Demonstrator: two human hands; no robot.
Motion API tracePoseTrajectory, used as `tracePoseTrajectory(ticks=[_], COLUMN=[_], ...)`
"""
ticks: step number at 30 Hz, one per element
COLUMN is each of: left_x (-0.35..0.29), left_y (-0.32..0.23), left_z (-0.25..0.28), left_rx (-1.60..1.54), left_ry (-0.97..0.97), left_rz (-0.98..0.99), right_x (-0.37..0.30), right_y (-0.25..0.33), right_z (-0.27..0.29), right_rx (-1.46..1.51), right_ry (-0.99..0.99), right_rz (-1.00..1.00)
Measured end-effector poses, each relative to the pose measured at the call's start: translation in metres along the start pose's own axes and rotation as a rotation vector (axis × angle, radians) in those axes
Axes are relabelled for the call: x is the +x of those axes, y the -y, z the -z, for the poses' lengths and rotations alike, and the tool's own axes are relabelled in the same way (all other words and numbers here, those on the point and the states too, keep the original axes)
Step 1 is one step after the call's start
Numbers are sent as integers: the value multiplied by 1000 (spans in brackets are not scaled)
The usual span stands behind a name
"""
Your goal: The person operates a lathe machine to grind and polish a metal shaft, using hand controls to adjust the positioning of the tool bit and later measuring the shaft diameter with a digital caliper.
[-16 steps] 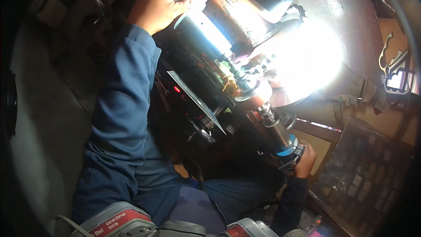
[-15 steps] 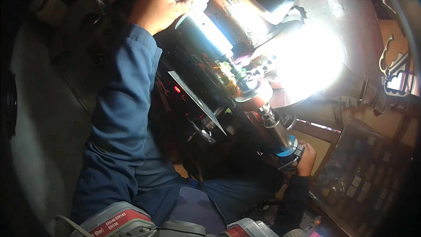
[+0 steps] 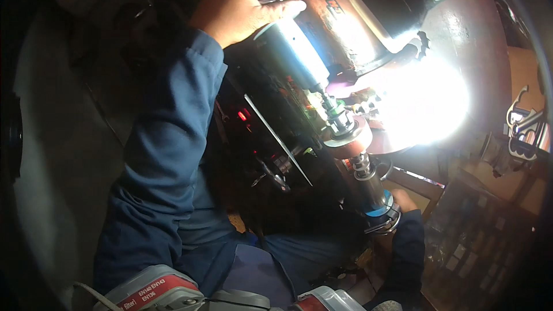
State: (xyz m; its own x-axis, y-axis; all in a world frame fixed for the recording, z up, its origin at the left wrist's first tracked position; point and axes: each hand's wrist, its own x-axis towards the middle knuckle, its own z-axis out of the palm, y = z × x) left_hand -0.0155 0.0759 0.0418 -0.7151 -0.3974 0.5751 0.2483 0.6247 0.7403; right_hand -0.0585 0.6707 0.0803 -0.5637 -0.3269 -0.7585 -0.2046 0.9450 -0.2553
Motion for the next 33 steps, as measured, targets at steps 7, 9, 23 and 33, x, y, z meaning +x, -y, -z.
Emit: tracePoseTrajectory(ticks=[7, 9, 23, 33], left_x=[3, 2, 3, 4], left_y=[0, 7, -13, -11], left_z=[-6, -15, 4, 0], left_rx=[13, 10, -137, -296], left_ry=[-12, -49, 127, 160], left_rz=[10, -21, 173, 223], right_x=[-32, -39, -41, -4], right_y=[15, 28, 99, 96], right_z=[-19, -28, -105, -157], right_rx=[465, 444, 188, -45], right_ry=[-390, -538, -1381, -1913], right_rz=[-210, -200, -214, 151])
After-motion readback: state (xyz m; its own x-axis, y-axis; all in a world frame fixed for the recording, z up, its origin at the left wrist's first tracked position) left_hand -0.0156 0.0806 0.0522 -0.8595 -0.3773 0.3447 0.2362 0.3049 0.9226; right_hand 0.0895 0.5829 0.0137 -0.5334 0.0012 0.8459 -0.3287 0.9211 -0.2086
